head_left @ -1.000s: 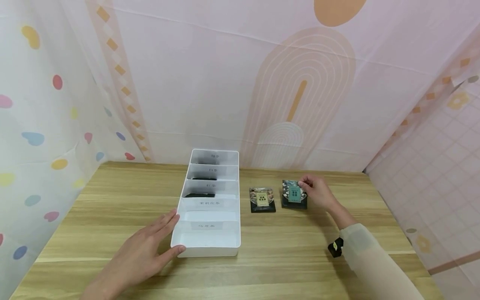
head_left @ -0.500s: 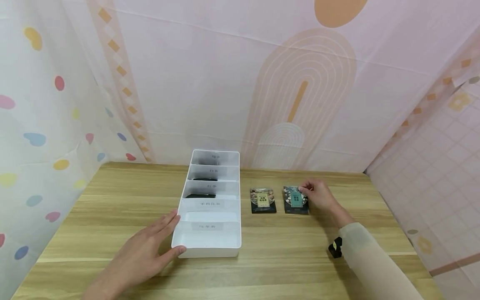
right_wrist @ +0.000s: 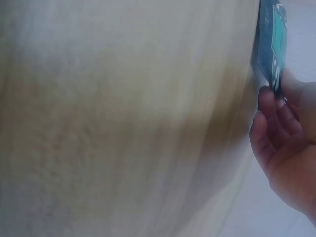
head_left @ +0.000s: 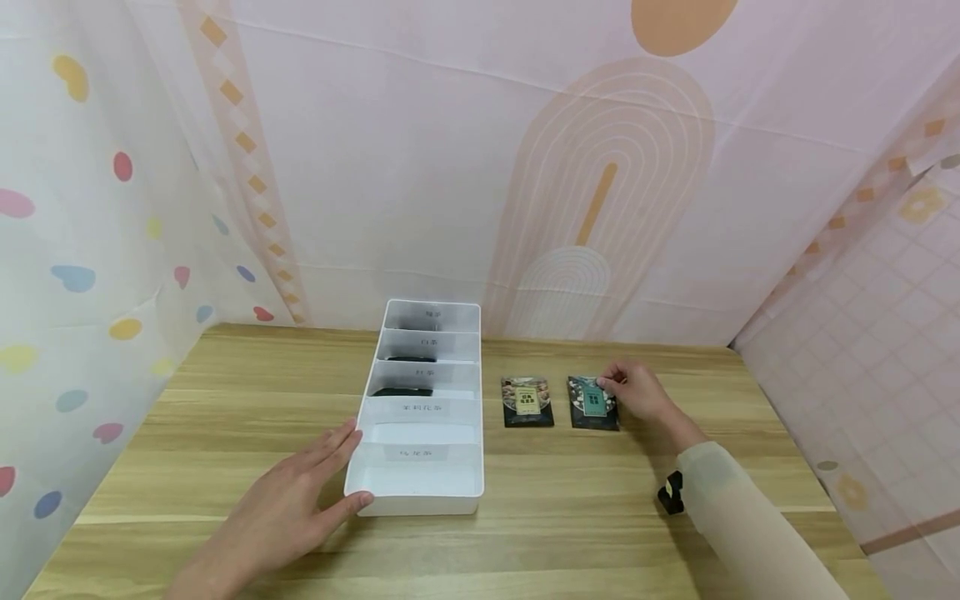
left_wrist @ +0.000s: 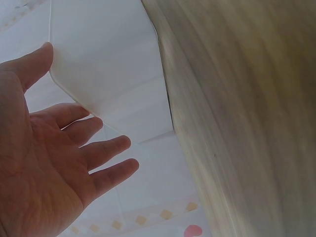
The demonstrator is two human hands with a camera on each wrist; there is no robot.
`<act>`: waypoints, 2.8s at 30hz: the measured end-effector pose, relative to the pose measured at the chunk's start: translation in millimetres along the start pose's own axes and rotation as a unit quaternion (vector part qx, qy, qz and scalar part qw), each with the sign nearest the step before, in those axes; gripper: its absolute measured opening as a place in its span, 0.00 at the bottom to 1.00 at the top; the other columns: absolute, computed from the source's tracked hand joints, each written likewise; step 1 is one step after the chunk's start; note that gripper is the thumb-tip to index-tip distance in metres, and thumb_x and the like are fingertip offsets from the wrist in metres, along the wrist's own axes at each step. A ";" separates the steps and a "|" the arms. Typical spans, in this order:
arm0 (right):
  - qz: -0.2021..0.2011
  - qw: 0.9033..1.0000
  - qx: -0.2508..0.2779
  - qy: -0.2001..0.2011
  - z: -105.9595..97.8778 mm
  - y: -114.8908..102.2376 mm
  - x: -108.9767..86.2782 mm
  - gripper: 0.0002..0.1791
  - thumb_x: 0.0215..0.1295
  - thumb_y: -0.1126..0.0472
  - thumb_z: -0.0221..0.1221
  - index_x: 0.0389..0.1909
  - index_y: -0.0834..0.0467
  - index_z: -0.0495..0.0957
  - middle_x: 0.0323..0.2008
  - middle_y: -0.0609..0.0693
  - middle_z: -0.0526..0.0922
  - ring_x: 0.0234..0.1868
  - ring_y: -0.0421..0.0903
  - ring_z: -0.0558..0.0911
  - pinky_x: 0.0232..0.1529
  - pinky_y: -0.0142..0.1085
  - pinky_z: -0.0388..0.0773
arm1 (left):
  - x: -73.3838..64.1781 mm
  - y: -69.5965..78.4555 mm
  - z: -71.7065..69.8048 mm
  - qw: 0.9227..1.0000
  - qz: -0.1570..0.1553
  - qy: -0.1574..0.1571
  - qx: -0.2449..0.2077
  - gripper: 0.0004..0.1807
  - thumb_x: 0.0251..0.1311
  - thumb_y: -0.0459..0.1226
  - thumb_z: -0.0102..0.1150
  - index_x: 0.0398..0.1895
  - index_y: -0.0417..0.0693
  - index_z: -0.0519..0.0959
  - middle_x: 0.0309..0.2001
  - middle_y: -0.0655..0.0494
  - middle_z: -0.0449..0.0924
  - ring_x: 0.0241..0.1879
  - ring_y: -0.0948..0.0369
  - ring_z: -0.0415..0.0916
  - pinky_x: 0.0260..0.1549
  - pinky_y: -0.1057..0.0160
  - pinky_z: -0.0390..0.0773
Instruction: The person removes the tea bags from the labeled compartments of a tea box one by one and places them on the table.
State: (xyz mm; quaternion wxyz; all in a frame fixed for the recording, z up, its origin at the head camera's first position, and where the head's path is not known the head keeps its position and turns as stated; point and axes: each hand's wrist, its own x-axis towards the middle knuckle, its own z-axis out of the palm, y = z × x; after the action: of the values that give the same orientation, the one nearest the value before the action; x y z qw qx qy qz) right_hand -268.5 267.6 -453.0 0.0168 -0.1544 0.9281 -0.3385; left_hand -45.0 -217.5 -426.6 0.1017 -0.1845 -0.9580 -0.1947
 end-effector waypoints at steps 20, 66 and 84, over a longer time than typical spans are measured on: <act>0.012 1.000 -0.014 -0.014 2.1 -0.5 1.7 0.05 0.74 0.66 0.64 0.37 0.64 0.85 0.33 0.53 0.85 0.35 0.46 0.79 0.35 0.38 0.76 | -0.2 1.1 0.2 1.000 0.000 0.002 0.001 0.42 0.67 0.55 0.68 0.74 0.36 0.71 0.75 0.43 0.69 0.69 0.41 0.72 0.60 0.39 0.77; -0.026 0.999 0.006 0.031 -25.8 -41.2 -17.4 0.16 0.79 0.58 0.60 0.57 0.67 0.81 0.49 0.60 0.84 0.47 0.56 0.82 0.39 0.43 0.82 | -0.6 3.4 -0.8 1.000 -0.001 -0.002 -0.004 0.42 0.67 0.55 0.68 0.74 0.36 0.71 0.75 0.43 0.69 0.70 0.41 0.72 0.61 0.39 0.77; -0.135 0.987 0.037 0.076 -8.6 -93.6 -13.6 0.15 0.74 0.66 0.63 0.57 0.66 0.81 0.53 0.60 0.84 0.49 0.54 0.81 0.47 0.47 0.81 | -0.5 1.8 -1.1 1.000 -0.005 -0.003 -0.005 0.42 0.68 0.55 0.67 0.74 0.36 0.71 0.75 0.43 0.68 0.70 0.41 0.71 0.61 0.39 0.77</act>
State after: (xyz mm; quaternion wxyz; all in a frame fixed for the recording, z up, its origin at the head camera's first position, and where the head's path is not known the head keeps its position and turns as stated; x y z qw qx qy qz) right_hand -230.9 209.3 -388.1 -0.0937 -0.2515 0.8842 -0.3823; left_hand -43.6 -216.6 -425.1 0.0968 -0.1804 -0.9583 -0.1993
